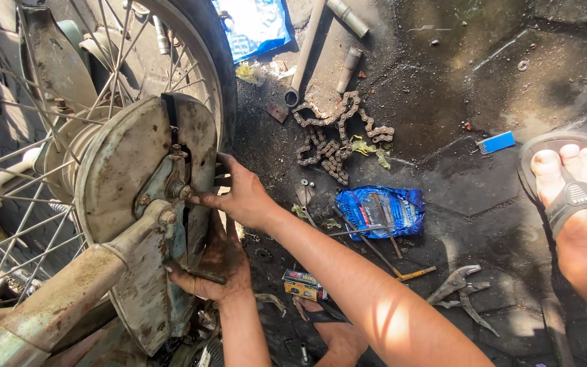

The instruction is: Repairing and reassembling the chain guard and rear wheel components of a motorcycle.

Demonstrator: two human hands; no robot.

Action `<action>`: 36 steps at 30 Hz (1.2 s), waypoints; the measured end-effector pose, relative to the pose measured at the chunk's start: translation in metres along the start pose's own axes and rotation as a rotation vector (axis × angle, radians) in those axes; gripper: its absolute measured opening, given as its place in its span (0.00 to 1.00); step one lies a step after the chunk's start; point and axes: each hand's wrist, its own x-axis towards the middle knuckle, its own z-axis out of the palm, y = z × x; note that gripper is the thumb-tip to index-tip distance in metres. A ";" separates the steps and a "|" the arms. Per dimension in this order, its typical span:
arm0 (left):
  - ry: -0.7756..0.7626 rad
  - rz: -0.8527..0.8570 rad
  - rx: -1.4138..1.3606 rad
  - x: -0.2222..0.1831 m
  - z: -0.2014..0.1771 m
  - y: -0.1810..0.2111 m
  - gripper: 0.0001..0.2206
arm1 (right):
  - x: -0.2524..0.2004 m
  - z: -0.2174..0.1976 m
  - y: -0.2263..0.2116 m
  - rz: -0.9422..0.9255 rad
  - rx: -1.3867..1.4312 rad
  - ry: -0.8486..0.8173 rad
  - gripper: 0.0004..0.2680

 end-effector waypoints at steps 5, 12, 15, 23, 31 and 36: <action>0.058 0.000 -0.114 0.003 0.002 -0.002 0.45 | 0.005 -0.008 0.000 -0.009 -0.005 -0.036 0.33; 0.037 0.055 0.049 0.001 0.015 -0.005 0.45 | 0.004 -0.003 0.008 -0.031 0.078 -0.035 0.31; 0.035 0.051 0.084 0.002 0.013 -0.003 0.45 | -0.003 -0.003 0.004 -0.116 -0.032 0.091 0.30; 0.026 0.012 -0.011 0.005 -0.029 0.008 0.42 | -0.043 0.033 -0.013 0.116 0.184 0.221 0.11; 0.039 0.034 -0.133 0.007 -0.032 0.007 0.40 | -0.038 0.045 0.004 0.175 0.679 0.068 0.11; 0.026 0.006 -0.083 0.002 -0.015 0.005 0.41 | -0.036 0.032 -0.010 0.024 0.376 0.073 0.12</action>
